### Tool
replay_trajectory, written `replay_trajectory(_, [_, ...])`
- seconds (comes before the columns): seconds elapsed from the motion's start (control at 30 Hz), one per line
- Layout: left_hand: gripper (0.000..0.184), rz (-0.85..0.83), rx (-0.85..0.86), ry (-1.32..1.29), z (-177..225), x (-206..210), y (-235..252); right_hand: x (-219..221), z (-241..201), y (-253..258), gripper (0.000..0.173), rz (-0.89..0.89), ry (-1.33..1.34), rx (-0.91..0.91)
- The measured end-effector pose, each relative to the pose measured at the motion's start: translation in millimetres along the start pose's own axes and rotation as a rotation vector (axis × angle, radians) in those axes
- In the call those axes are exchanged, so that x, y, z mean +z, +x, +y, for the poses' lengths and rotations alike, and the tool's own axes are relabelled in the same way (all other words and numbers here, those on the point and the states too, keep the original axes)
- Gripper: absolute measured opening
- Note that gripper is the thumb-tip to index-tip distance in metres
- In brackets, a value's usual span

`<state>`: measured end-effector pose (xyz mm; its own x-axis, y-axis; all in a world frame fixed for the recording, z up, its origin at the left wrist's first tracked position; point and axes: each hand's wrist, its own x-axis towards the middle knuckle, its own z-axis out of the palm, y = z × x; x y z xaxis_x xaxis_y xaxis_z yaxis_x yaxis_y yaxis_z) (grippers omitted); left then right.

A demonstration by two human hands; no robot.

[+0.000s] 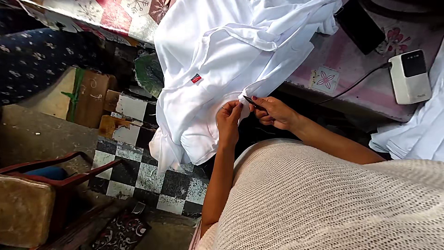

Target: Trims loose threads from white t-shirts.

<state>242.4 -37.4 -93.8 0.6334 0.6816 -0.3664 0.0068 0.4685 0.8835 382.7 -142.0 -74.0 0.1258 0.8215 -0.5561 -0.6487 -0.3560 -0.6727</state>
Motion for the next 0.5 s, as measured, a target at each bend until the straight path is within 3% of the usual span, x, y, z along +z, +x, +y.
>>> replay_trajectory(0.1, [0.010,-0.003,0.002,-0.059,0,-5,0,-2,-4,-4,0.045,0.073,-0.180,-0.155])
replay_trajectory(0.2, [0.010,0.027,-0.002,-0.111,0,-8,2,-5,2,6,0.029,0.297,-0.485,-0.349])
replay_trajectory(0.27, [0.010,0.051,0.035,-0.080,-1,-9,1,-3,4,18,0.022,0.365,-0.581,-0.351])
replay_trajectory(0.37, [0.013,0.044,0.121,0.226,2,-25,-10,1,8,30,0.014,0.363,-0.556,-0.303])
replay_trajectory(0.5, [0.033,-0.367,-0.087,0.868,35,-57,-36,-1,8,33,0.012,0.346,-0.506,-0.277])
